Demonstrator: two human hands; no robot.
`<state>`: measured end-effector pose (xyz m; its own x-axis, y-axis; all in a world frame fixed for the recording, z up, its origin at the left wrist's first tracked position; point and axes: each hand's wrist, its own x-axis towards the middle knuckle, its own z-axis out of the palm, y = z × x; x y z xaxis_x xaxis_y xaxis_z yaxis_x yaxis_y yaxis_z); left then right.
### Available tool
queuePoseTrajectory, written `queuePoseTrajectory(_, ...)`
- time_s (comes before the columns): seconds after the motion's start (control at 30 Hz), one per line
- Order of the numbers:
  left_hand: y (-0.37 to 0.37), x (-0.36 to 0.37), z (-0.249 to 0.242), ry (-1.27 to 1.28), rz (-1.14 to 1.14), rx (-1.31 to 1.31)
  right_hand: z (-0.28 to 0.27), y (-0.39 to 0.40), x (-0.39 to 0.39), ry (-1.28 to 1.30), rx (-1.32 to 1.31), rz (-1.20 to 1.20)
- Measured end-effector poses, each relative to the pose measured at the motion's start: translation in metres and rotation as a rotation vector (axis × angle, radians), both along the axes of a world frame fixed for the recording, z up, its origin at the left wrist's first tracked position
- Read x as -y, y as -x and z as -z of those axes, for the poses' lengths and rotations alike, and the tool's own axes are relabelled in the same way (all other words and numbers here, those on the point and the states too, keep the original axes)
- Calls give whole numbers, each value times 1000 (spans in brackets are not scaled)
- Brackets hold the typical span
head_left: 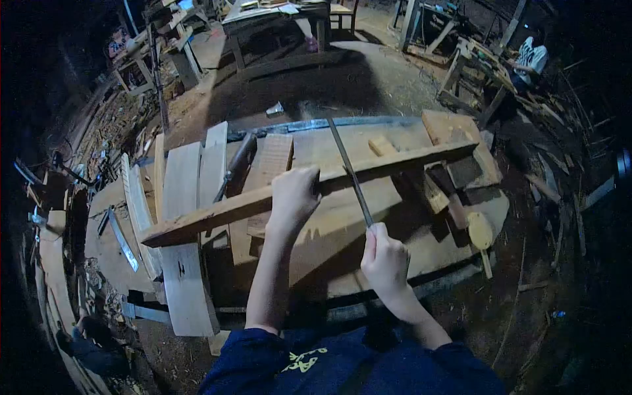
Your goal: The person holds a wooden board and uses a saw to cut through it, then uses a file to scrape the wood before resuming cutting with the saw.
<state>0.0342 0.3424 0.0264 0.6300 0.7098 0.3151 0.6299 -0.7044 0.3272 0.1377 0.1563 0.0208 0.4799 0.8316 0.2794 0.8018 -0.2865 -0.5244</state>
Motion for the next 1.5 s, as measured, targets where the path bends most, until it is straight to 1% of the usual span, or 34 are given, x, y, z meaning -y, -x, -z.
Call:
queuePoseTrajectory(0.07,0,-2,2,-1,15,28,-1,0,-1,5,9,3)
queuePoseTrajectory(0.17,0,0,-4,39,-8,-17,-4,1,-1,16,19,4)
queuePoseTrajectory(0.3,0,1,-6,72,-9,-1,-13,2,1,63,-14,-3)
queuePoseTrajectory(0.4,0,1,-7,74,-6,-46,-15,2,0,68,29,-16)
queuePoseTrajectory(0.5,-1,1,-9,66,-16,-40,-20,1,-11,140,56,-11)
queuePoseTrajectory(0.57,-2,1,-9,80,-45,-49,-21,-1,-18,191,179,-8)
queuePoseTrajectory(0.7,-2,3,-8,124,-64,-7,-24,4,-1,261,148,-44)
queuePoseTrajectory(0.77,-2,5,-5,65,-52,61,-25,5,3,327,114,-33)
queuePoseTrajectory(0.9,-4,2,-6,35,-59,40,-13,4,-17,245,104,-29)
queuePoseTrajectory(0.97,-5,2,-10,103,-74,-20,-7,5,-20,269,176,-19)
queuePoseTrajectory(1.0,-5,2,-10,104,-70,-23,-10,4,-18,271,173,-16)
queuePoseTrajectory(1.07,-4,9,-6,107,-54,90,-15,4,-8,281,104,-42)
queuePoseTrajectory(1.2,-5,8,-12,109,-81,-5,-7,5,-18,256,53,-21)
queuePoseTrajectory(1.27,-7,2,-12,97,-96,-45,1,-1,-31,136,95,-27)
queuePoseTrajectory(1.3,-7,0,-11,93,-92,-41,-1,-1,-30,132,100,-22)
queuePoseTrajectory(1.37,-5,-1,-6,83,-49,43,-3,5,-22,235,73,-28)
queuePoseTrajectory(1.4,-4,0,-5,78,-47,46,3,12,-9,262,97,-37)
queuePoseTrajectory(1.43,-4,-1,-7,94,-63,11,-1,21,4,293,12,-28)
queuePoseTrajectory(1.5,-4,-6,-6,78,-58,-14,-1,21,16,307,-17,-1)
